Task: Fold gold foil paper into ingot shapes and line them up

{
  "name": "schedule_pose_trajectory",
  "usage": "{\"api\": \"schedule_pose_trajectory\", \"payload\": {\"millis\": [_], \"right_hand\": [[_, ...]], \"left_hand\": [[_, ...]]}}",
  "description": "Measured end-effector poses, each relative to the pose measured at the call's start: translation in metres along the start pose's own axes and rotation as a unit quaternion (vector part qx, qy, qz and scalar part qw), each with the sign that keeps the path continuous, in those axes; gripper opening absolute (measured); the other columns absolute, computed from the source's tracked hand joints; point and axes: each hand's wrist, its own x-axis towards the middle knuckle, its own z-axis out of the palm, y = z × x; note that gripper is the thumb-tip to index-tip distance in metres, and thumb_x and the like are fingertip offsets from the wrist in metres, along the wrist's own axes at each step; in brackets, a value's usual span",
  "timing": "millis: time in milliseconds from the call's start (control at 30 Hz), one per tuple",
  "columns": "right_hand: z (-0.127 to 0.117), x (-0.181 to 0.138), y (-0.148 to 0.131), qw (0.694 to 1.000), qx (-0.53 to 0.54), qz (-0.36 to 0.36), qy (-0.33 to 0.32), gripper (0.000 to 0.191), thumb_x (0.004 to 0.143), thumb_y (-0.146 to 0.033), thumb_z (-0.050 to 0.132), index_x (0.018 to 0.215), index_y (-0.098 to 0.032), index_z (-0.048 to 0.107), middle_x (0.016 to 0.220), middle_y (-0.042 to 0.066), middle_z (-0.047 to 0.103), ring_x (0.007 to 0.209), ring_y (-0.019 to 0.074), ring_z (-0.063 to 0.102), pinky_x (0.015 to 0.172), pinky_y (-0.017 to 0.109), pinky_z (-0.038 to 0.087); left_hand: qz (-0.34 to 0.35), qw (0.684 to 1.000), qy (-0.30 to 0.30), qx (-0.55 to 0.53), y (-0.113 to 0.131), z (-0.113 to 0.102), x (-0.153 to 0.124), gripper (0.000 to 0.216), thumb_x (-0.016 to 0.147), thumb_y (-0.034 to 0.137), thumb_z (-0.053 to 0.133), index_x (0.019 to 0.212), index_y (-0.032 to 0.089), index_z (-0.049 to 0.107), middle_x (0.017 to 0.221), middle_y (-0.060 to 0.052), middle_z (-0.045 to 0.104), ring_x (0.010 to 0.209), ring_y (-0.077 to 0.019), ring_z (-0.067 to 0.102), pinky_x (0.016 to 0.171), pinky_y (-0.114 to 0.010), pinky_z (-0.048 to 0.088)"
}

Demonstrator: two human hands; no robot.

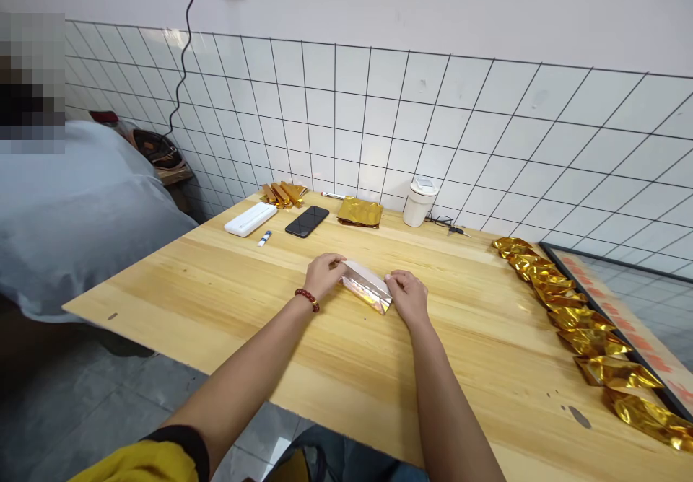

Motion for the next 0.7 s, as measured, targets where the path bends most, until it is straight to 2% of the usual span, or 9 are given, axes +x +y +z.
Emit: {"api": "schedule_pose_trajectory", "payload": {"millis": [133,233,333,400,533,633,700], "right_hand": [[-0.0017,-0.0005,-0.0016,1.000,0.016,0.012,0.002,0.039,0.086,-0.053,0.049,0.071,-0.027,0.074,0.099,0.006,0.074,0.103,0.0267,0.066,0.098,0.044,0.044],[-0.0017,-0.0012,-0.0017,1.000,0.025,0.011,0.004,0.039,0.086,-0.053,0.050,0.072,-0.026,0.074,0.099,0.006,0.074,0.102,0.0268,0.066,0.098,0.044,0.044],[-0.0008,-0.0015,-0.0007,0.999,0.035,0.006,0.015,0.039,0.086,-0.053,0.051,0.071,-0.026,0.074,0.097,0.007,0.074,0.100,0.0262,0.066,0.097,0.043,0.045],[-0.0003,-0.0016,0.0001,0.999,0.034,0.001,0.019,0.038,0.086,-0.053,0.052,0.071,-0.026,0.073,0.096,0.007,0.074,0.099,0.0257,0.066,0.097,0.042,0.045],[0.0009,-0.0018,0.0022,0.999,0.027,-0.015,0.041,0.034,0.083,-0.053,0.057,0.073,-0.025,0.073,0.096,0.008,0.074,0.095,0.0252,0.067,0.093,0.041,0.048],[0.0021,-0.0022,0.0040,0.998,0.011,-0.025,0.059,0.031,0.081,-0.053,0.061,0.073,-0.025,0.074,0.097,0.008,0.074,0.094,0.0248,0.067,0.092,0.041,0.049],[0.0025,-0.0024,0.0043,0.998,0.002,-0.027,0.061,0.030,0.080,-0.052,0.062,0.073,-0.025,0.074,0.097,0.008,0.074,0.093,0.0249,0.068,0.092,0.041,0.049]], "left_hand": [[0.003,0.999,-0.019,-0.042,-0.0049,0.0046,0.0014,0.046,0.064,0.010,0.067,0.107,0.022,0.075,0.113,-0.006,0.074,0.107,-0.0248,0.065,0.099,-0.036,0.048],[0.012,0.994,-0.036,-0.103,-0.0072,0.0085,0.0025,0.052,0.062,0.008,0.066,0.112,0.021,0.073,0.109,-0.005,0.074,0.100,-0.0217,0.067,0.093,-0.034,0.051],[0.001,0.978,-0.054,-0.200,-0.0047,0.0083,0.0019,0.043,0.070,0.016,0.065,0.112,0.019,0.073,0.099,-0.006,0.075,0.089,-0.0189,0.068,0.083,-0.030,0.054],[-0.010,0.964,-0.052,-0.260,-0.0014,0.0056,0.0006,0.032,0.077,0.027,0.062,0.103,0.016,0.076,0.094,-0.007,0.075,0.088,-0.0197,0.068,0.080,-0.030,0.054],[-0.043,0.952,-0.035,-0.299,0.0020,0.0006,0.0001,0.037,0.080,0.046,0.059,0.080,0.014,0.078,0.077,-0.007,0.074,0.081,-0.0208,0.067,0.074,-0.030,0.052],[-0.058,0.955,-0.055,-0.287,-0.0009,0.0018,0.0024,0.028,0.074,0.039,0.066,0.079,0.014,0.077,0.064,-0.004,0.069,0.069,-0.0185,0.066,0.068,-0.029,0.052],[-0.052,0.959,-0.074,-0.267,-0.0038,0.0047,0.0037,0.023,0.069,0.027,0.069,0.085,0.014,0.078,0.066,-0.003,0.070,0.068,-0.0175,0.066,0.068,-0.029,0.053]]}}
